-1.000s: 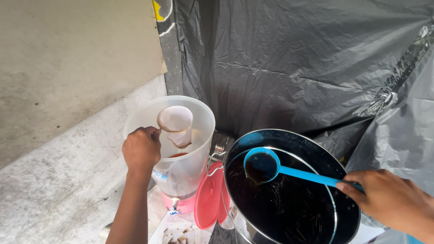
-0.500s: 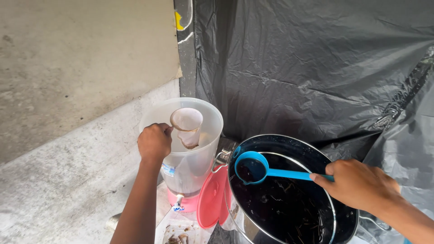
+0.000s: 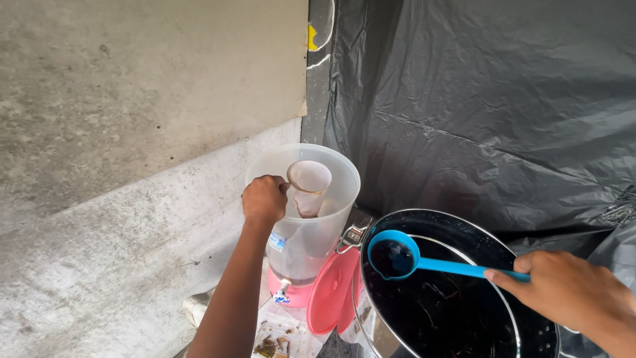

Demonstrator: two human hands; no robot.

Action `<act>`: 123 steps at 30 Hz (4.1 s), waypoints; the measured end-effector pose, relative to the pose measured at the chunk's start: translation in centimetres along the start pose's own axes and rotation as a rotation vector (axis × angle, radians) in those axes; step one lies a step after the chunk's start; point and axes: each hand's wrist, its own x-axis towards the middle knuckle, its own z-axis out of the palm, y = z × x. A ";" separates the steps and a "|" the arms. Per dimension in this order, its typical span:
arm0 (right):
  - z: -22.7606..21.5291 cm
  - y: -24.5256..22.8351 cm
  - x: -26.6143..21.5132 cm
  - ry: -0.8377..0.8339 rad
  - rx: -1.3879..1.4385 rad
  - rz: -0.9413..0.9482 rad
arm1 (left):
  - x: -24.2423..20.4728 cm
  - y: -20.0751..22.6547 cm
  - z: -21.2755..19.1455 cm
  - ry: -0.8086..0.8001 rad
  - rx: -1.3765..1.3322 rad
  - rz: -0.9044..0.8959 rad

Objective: Filtering tea from a large pot into a dispenser using a ladle and a cloth filter

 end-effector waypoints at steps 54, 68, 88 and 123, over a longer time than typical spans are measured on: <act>5.5 11.7 11.5 0.386 0.563 -0.126 | -0.7 0.1 -0.3 0.081 -0.058 0.023; -10.8 -2.5 4.6 0.233 0.513 -0.141 | -0.6 0.6 0.3 0.109 -0.057 0.007; -9.7 -18.2 8.7 0.588 0.359 -0.320 | -2.6 2.2 -3.7 0.058 0.058 0.012; -3.5 -18.9 11.1 1.033 0.150 -0.464 | -3.3 2.4 -4.5 0.095 0.080 0.007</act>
